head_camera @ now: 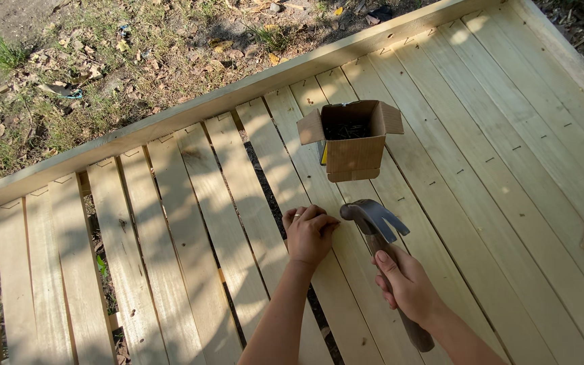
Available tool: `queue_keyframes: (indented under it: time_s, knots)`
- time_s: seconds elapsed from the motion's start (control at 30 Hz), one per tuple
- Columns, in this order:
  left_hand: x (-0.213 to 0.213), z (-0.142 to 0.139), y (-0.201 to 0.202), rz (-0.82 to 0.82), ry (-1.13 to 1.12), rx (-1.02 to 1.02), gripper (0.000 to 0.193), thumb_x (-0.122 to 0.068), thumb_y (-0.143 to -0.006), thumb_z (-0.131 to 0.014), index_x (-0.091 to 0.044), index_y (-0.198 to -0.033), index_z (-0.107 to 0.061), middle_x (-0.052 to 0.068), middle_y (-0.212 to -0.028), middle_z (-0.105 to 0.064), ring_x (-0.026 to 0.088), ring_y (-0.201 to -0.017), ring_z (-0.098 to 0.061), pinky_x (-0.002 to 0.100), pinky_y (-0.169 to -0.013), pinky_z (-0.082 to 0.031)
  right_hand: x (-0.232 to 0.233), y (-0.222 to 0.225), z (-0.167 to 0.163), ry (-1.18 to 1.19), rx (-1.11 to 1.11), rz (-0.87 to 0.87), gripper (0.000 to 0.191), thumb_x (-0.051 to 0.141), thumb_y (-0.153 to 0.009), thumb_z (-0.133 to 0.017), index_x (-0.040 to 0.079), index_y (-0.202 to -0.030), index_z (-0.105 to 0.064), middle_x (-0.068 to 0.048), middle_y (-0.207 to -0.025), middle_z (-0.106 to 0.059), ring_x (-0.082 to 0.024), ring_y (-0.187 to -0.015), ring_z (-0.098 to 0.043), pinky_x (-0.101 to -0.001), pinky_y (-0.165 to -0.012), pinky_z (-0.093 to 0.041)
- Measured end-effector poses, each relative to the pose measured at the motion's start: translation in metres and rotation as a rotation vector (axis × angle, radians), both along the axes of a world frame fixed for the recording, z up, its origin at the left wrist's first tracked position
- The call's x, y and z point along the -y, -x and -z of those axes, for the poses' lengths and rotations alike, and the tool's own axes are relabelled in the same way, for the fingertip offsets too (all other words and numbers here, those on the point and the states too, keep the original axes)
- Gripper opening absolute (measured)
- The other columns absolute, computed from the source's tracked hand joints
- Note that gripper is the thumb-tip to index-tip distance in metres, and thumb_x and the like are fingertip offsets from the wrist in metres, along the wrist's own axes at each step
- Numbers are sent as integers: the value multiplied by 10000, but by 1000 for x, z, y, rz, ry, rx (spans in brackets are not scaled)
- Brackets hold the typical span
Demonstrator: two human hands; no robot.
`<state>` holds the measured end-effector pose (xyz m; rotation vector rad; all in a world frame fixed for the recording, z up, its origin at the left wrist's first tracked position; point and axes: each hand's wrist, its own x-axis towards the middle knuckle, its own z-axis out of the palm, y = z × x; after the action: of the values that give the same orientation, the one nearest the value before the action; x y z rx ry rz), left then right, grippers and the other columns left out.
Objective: The person sits on the ground beside a wooden slatted frame and hammers nails into the slats using a claw hammer. They take nails one at a time from an open cardboard box, position each nail on a slat, and drive it in, working across different slats.
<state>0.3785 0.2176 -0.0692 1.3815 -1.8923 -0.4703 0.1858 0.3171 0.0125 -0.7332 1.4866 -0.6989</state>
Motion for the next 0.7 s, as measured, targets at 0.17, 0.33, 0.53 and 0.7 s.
queue_keyframes:
  time_s: [0.17, 0.33, 0.53, 0.7]
  knots:
    - [0, 4, 1, 1, 1, -7, 43, -153, -772, -802, -190, -791, -791, -39, -869, -674, 209, -934, -648, 428, -1021, -358, -6, -10, 8, -21, 24, 7, 526, 521, -966, -498, 6, -1017, -589, -43, -605, -497, -126, -421, -421, -291, -397, -373]
    - [3, 5, -9, 26, -96, -122, 123, -133, -820, -773, -145, -942, -781, 13, -1024, -692, 246, -1063, -628, 421, -1064, -449, -9, -5, 3, -9, 53, 46, 554, 543, -948, -495, 4, -1029, -592, -57, -625, -497, -141, -427, -425, -305, -408, -379]
    - [-8, 8, -33, 76, -145, 183, 423, -47, -938, -589, -139, -1350, -622, 9, -1499, -543, 266, -1476, -372, 514, -1204, -254, -14, 5, 1, 216, 191, 115, 562, 558, -942, -494, 11, -1044, -566, -48, -657, -521, -117, -460, -461, -288, -418, -400]
    - [-11, 10, -33, 57, -148, 256, 525, 13, -883, -526, -172, -1364, -627, -26, -1533, -521, 225, -1501, -356, 487, -1235, -248, 1, -10, 20, -35, 13, 6, 566, 561, -952, -483, 7, -1013, -578, -73, -622, -490, -153, -428, -422, -312, -417, -386]
